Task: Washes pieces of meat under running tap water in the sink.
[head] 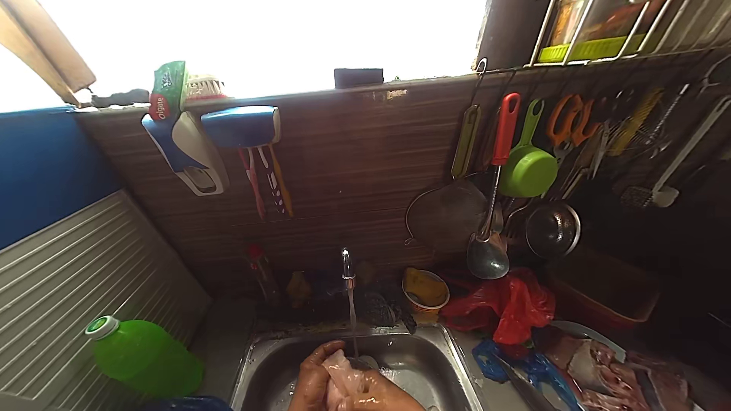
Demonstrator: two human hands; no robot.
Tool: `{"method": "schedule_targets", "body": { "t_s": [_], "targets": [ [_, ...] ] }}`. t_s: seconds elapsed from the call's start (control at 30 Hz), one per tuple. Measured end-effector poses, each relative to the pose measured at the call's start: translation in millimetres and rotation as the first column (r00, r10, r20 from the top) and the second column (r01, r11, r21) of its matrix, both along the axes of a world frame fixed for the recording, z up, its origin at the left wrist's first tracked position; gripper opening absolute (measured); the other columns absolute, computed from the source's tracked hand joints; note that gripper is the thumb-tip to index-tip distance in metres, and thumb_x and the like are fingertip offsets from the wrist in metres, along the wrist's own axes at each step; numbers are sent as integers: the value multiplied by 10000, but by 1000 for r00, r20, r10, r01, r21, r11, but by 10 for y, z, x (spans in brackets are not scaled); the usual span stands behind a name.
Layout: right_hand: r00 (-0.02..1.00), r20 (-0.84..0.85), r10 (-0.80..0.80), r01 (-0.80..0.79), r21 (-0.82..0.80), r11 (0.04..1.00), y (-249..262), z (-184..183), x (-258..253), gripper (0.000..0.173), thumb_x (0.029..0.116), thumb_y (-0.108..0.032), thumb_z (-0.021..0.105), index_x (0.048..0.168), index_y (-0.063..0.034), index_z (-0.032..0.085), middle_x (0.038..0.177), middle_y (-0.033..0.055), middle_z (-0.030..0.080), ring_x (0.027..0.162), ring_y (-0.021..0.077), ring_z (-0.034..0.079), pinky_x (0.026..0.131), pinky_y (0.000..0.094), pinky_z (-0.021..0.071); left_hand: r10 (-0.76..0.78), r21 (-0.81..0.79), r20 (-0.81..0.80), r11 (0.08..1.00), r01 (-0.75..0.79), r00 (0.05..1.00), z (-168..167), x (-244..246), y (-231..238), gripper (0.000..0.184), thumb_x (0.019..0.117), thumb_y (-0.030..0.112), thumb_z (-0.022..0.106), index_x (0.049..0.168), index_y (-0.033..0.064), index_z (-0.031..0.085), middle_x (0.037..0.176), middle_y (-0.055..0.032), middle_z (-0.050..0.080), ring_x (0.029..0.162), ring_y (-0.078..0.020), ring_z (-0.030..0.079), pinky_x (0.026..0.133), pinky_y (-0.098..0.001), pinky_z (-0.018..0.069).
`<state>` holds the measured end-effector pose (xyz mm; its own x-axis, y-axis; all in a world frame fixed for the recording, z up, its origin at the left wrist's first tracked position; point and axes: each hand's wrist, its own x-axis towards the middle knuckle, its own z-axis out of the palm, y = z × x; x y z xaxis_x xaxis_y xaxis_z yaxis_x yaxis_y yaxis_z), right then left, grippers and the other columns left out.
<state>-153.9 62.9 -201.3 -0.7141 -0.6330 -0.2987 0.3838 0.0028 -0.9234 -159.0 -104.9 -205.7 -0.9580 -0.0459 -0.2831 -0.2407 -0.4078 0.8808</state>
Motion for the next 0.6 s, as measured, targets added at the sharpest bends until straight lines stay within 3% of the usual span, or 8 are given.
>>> {"method": "schedule_targets", "body": {
  "t_s": [0.07,0.13,0.2,0.3,0.37,0.4,0.53,0.6],
  "targets": [
    [986,100,-131,145,-150,978,-4,-15,-48,424,920,-211,726,1271,-44,558,864,90,683,670,171,650,570,341,560,41,59,-41,997,-39,998,48,-41,25,316,918,-15,583,1227,-57,632,923,-165,720,798,-218,710,710,-386,612],
    [969,156,-192,228,-256,939,-28,37,-105,378,916,-206,722,1219,-45,562,835,109,691,659,183,658,574,347,562,-26,37,-112,999,30,993,98,-101,37,335,900,26,598,1219,-57,657,928,-164,734,813,-208,718,731,-372,614],
    [980,123,-156,182,-239,954,-20,154,-176,348,918,-227,735,1177,-38,597,818,100,702,668,178,670,590,341,569,-151,-93,-173,986,136,973,181,-177,6,351,895,54,651,1235,-30,671,960,-138,740,837,-185,714,761,-356,610],
    [998,30,-59,60,-60,996,15,250,-268,385,862,-197,779,1173,-48,606,797,79,676,643,170,646,557,333,551,-268,-313,-246,931,185,931,270,-305,-28,339,892,95,715,1215,3,667,951,-79,723,820,-156,697,740,-332,604],
    [996,-79,28,-24,53,998,-11,327,-286,222,847,-180,763,1009,-65,663,717,33,643,588,139,603,532,321,513,-342,-434,-307,881,189,888,310,-374,-63,188,918,116,703,1085,39,739,1035,-59,710,934,-149,682,838,-316,591],
    [982,-147,120,-100,133,986,-34,371,-305,205,847,-213,768,961,-70,675,704,30,646,583,141,607,542,336,520,-377,-476,-317,857,198,870,344,-397,-67,120,931,126,691,1005,62,760,992,-42,718,913,-131,676,830,-305,578],
    [799,-299,521,-283,577,766,-98,676,-445,408,880,-348,793,1095,-15,695,927,155,708,803,269,680,775,525,560,-516,-508,-276,795,333,811,443,-406,-116,104,941,123,647,951,66,733,857,-23,708,796,-103,666,747,-304,570],
    [743,-377,553,-245,616,749,16,798,-560,404,913,-350,765,1085,10,703,1005,194,713,954,321,686,903,603,525,-536,-559,-345,777,289,771,398,-456,-209,128,928,177,672,901,69,735,948,-16,699,906,-102,653,825,-299,557]
  ]
}}
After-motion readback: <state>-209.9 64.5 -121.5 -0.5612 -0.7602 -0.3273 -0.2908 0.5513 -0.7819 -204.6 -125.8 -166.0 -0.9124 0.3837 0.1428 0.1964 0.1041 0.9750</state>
